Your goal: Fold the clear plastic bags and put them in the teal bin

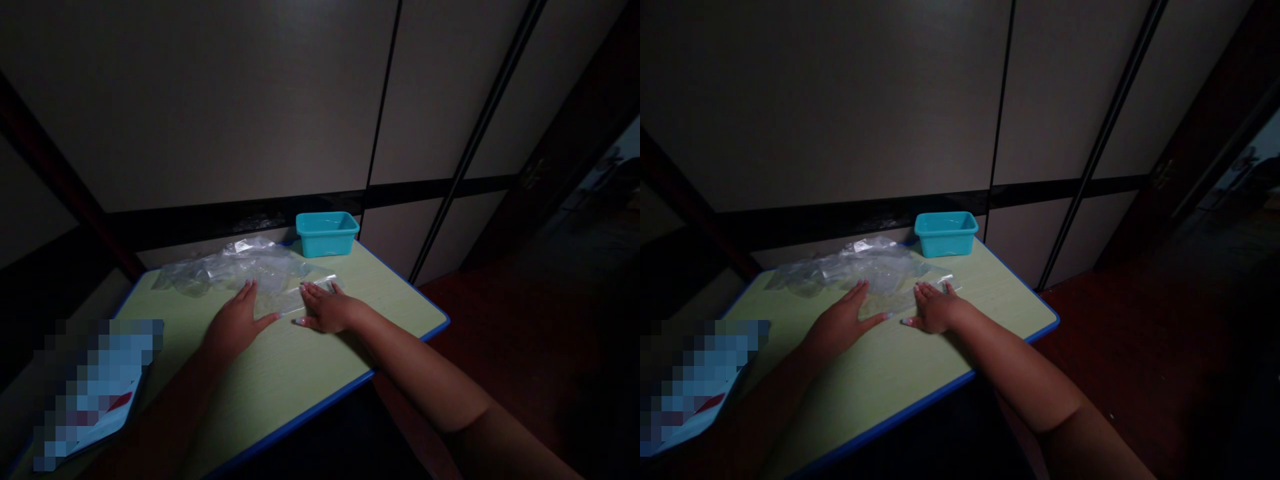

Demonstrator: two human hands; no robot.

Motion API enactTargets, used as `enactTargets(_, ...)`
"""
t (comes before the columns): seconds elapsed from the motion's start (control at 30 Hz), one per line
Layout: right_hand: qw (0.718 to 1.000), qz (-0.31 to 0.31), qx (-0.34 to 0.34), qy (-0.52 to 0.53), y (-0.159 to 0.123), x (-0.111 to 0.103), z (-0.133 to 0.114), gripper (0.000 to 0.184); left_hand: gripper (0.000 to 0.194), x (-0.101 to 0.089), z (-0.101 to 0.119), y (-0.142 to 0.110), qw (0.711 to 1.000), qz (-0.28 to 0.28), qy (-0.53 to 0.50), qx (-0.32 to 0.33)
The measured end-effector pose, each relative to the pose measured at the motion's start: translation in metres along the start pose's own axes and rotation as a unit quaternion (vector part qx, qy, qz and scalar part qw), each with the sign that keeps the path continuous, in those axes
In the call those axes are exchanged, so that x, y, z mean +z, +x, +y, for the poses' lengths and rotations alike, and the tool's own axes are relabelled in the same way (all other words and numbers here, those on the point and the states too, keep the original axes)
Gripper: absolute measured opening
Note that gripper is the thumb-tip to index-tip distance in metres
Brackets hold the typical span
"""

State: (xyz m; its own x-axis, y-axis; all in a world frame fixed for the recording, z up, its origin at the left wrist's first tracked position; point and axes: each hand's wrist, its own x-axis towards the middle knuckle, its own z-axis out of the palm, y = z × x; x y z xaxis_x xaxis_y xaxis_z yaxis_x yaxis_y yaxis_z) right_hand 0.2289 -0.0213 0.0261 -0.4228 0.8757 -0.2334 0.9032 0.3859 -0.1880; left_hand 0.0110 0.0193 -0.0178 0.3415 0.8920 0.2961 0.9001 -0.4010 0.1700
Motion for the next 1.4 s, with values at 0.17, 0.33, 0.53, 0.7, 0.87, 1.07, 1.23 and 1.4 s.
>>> enactTargets(0.17, 1.000, 0.002, 0.004, -0.005, 0.000, 0.000, 0.000, 0.082, 0.079, -0.004, 0.005, -0.001, 1.000, -0.020, 0.010, -0.008)
enactTargets(0.33, 1.000, 0.005, 0.028, -0.008, 0.002, 0.000, 0.003, 0.084, 0.077, -0.007, 0.008, -0.002, 0.999, -0.022, 0.021, -0.009)
enactTargets(0.53, 0.999, 0.011, 0.031, -0.002, 0.003, 0.002, 0.007, 0.086, 0.074, -0.012, 0.011, -0.003, 0.997, -0.044, 0.058, 0.009)
enactTargets(0.7, 1.000, 0.006, 0.022, 0.001, 0.002, 0.001, 0.007, 0.083, 0.059, -0.013, 0.013, -0.006, 0.996, -0.040, 0.070, 0.030)
enactTargets(0.87, 1.000, 0.007, 0.016, -0.001, 0.001, 0.000, 0.005, 0.083, 0.056, -0.013, 0.015, -0.007, 0.996, -0.025, 0.078, 0.029)
enactTargets(1.07, 1.000, 0.003, 0.008, -0.004, 0.001, 0.001, 0.006, 0.082, 0.056, -0.013, 0.024, -0.012, 0.994, -0.031, 0.038, 0.094)
enactTargets(1.23, 1.000, -0.001, 0.004, -0.002, 0.000, -0.001, 0.006, 0.082, 0.055, -0.011, 0.031, -0.018, 0.979, -0.083, -0.009, 0.189)
enactTargets(1.4, 1.000, -0.007, 0.006, -0.011, -0.001, -0.002, 0.005, 0.083, 0.057, -0.010, 0.035, -0.018, 0.979, -0.085, -0.011, 0.187)
